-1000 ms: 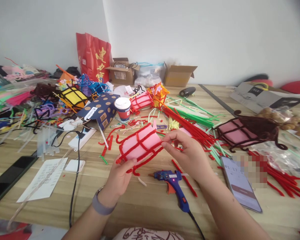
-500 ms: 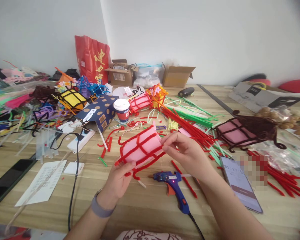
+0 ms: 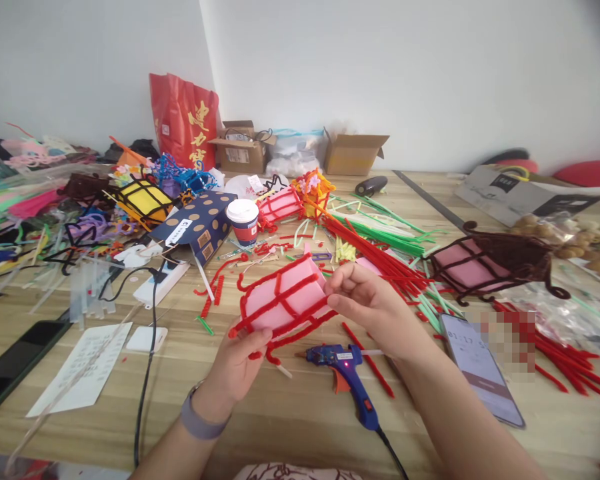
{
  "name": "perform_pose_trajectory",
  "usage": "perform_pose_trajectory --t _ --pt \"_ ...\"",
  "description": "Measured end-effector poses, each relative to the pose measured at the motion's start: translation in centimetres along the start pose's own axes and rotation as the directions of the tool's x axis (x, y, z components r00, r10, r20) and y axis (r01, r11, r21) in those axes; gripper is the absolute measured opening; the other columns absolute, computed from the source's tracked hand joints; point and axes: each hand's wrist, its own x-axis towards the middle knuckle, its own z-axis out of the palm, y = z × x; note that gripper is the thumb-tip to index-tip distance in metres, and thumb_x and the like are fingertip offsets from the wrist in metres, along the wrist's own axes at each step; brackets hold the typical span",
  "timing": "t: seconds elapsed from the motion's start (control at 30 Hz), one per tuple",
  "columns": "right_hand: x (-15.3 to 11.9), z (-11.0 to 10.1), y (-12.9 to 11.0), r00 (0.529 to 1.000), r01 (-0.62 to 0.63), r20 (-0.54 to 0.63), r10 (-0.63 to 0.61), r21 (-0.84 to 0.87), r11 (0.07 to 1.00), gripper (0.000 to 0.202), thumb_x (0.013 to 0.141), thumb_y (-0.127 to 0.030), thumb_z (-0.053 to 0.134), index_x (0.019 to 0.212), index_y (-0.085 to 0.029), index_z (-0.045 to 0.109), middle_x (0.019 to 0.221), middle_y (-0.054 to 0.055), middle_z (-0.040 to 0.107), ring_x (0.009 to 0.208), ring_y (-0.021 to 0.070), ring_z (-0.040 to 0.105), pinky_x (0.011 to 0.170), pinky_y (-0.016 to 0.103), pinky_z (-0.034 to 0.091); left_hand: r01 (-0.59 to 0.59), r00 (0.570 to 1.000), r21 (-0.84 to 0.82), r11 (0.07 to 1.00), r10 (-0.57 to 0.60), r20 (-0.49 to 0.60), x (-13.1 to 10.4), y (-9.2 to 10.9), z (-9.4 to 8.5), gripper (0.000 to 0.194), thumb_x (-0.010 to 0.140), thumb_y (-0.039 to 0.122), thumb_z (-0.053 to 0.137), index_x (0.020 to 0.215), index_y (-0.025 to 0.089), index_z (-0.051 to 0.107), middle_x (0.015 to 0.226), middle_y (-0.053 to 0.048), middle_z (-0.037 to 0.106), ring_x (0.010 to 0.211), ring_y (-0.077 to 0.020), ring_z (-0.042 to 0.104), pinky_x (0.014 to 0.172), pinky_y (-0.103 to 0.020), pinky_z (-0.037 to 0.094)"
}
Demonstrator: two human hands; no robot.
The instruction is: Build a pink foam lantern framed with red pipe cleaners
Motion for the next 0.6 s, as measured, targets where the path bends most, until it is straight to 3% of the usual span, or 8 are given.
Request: perform_pose_trajectory --t 0.13,0.3,0.47,0.6 --pt "-0.07 -0.06 -0.01 0.999 0.000 0.032 -0.001 0.028 1.000 0.030 0.078 -0.042 0.075 0.080 -0.022 0.053 0.076 -0.001 0.057 0.067 0.0125 0.051 0.062 0.026 0.044 -0.036 0.999 0.080 0.996 0.033 0.034 0.05 -0.31 -0.25 0.044 0.062 0.021 0.086 0.103 0.022 0.073 0.093 -0.003 0.079 0.107 -0.0279 0.068 0.101 -0.043 0.051" --pt "-0.14 -0.10 0.21 0.998 0.019 0.061 -0.024 0.082 0.996 0.028 0.080 -0.039 0.075 0.081 -0.022 0.052 0.075 -0.002 0.055 0.066 0.0122 0.049 0.060 0.025 0.041 -0.049 0.997 0.137 0.989 0.041 0.058 -0.18 -0.03 -0.01 0.022 0.061 0.022 0.087 0.079 0.021 0.074 0.077 0.000 0.077 0.097 -0.0261 0.070 0.098 -0.038 0.053" --pt "-0.21 -0.07 0.30 0.997 0.005 0.072 -0.015 0.126 0.992 0.027 0.081 -0.037 0.074 0.082 -0.023 0.052 0.074 -0.002 0.054 0.064 0.0117 0.046 0.059 0.025 0.039 -0.049 0.996 0.159 0.986 0.037 0.080 -0.02 -0.08 0.01 0.036 0.062 0.029 0.085 0.096 0.022 0.075 0.090 -0.003 0.078 0.110 -0.0293 0.066 0.101 -0.043 0.050" --pt "-0.19 -0.07 0.41 0.998 0.006 0.067 -0.015 0.135 0.991 0.026 0.081 -0.037 0.074 0.082 -0.022 0.052 0.075 -0.003 0.054 0.065 0.0116 0.047 0.060 0.024 0.039 -0.048 0.996 0.152 0.987 0.036 0.078 0.11 -0.26 -0.15 0.031 0.062 0.028 0.085 0.091 0.021 0.075 0.085 -0.002 0.078 0.101 -0.0265 0.069 0.098 -0.041 0.052"
